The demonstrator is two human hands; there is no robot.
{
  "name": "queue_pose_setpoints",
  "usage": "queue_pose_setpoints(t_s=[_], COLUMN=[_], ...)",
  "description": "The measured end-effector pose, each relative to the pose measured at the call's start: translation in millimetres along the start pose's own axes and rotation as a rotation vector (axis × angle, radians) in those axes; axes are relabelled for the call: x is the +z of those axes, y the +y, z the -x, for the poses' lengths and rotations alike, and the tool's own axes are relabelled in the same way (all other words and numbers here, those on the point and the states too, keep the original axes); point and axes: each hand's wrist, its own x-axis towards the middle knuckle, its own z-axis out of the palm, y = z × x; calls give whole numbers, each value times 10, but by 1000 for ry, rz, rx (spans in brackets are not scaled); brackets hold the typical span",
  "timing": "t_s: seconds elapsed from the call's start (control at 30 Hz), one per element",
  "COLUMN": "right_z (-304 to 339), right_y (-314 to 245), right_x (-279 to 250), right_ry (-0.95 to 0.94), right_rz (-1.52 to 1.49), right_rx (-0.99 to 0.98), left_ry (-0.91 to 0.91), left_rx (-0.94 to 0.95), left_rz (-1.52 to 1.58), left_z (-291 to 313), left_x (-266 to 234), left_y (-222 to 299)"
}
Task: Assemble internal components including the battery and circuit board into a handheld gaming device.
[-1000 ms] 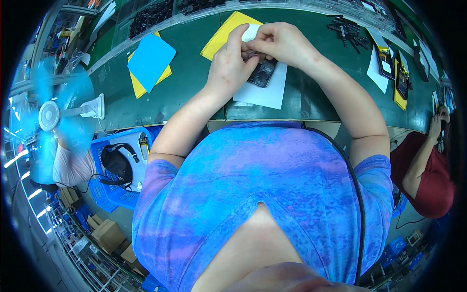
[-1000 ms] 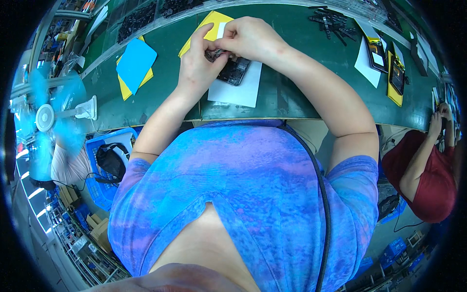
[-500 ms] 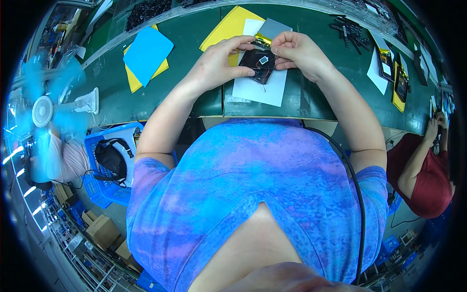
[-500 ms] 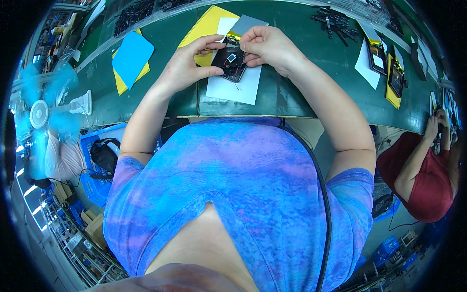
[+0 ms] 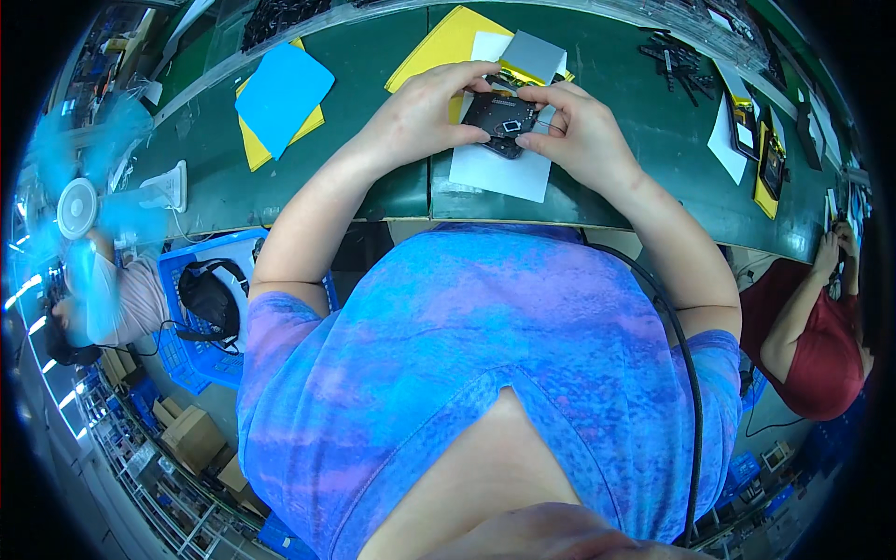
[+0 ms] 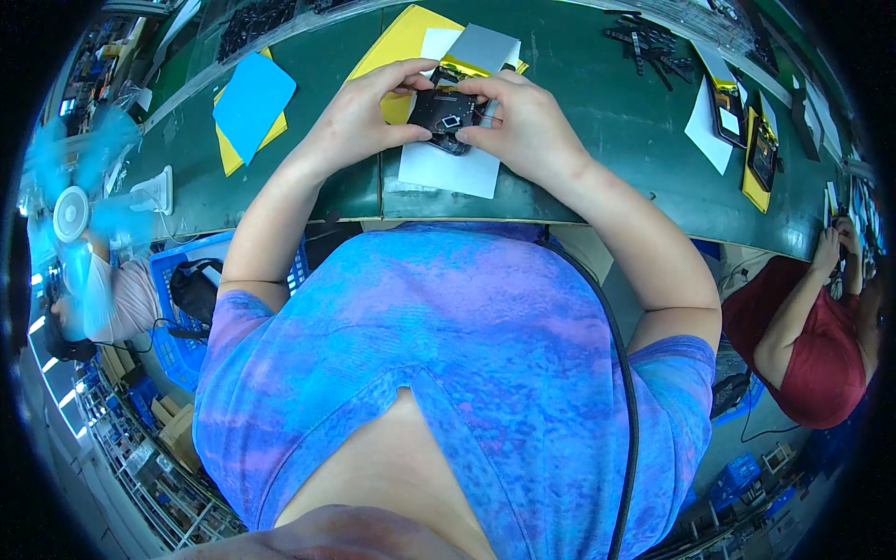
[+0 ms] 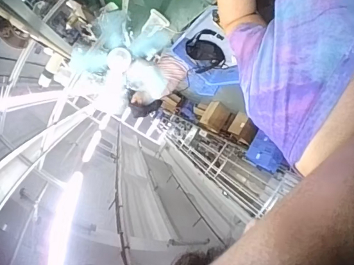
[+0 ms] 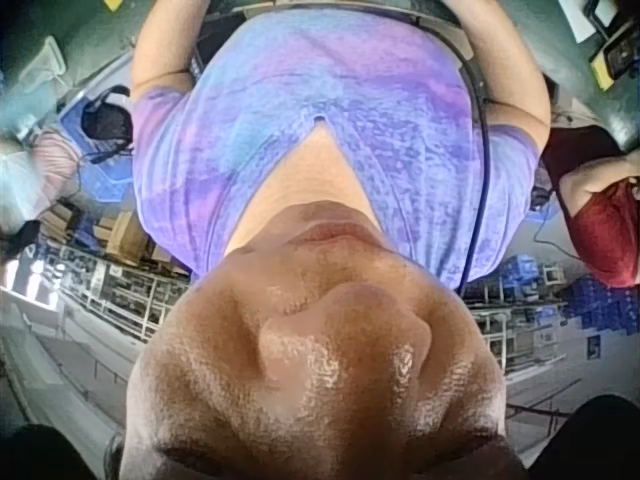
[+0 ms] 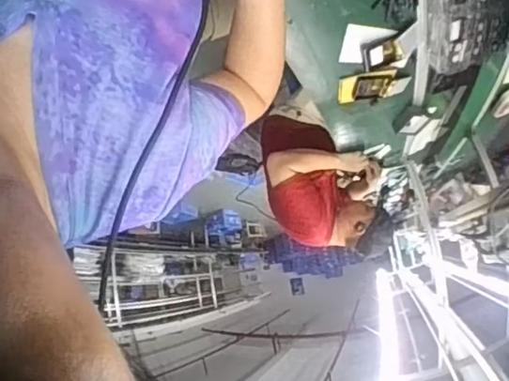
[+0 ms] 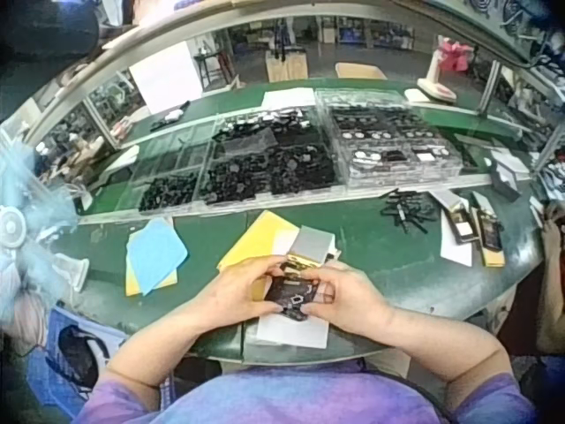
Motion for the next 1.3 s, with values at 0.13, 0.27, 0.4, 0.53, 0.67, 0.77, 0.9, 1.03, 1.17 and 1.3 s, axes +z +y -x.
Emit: queue_pose_setpoints(t_s=[0.13,0.27,0.4,0.53,0.67,0.77,0.9,1.03,1.17,1.3], right_z=[56,110,126,126,123,120,113,96,89,121], right_y=[115,55,47,87,117,111,112,211,261,255], right_x=[88,83,71,85,73,42,8,-45,-140,-176], right_ry=[101,114,103,85,64,63,43,55,15,-11], right_rz=[192,237,255,261,257,278,244,209,192,152], right_rx=[-187,-125,-104,-137,-120,-128,-93,-198,-224,-176], left_ry=[38,-11,7,16,31,13,3,-35,-64,-86], left_rx=[52,-59,-111,-232,-252,-293,-294,-319,-313,-321], left_rz=[-9,-23,2,60,67,49,53,52,83,93], left_z=[54,167,222,235,229,208,198,173,175,175], left_x=[22,16,111,171,206,198,215,242,285,297], left_y=[-7,-8,-32,29,32,82,102,146,147,189])
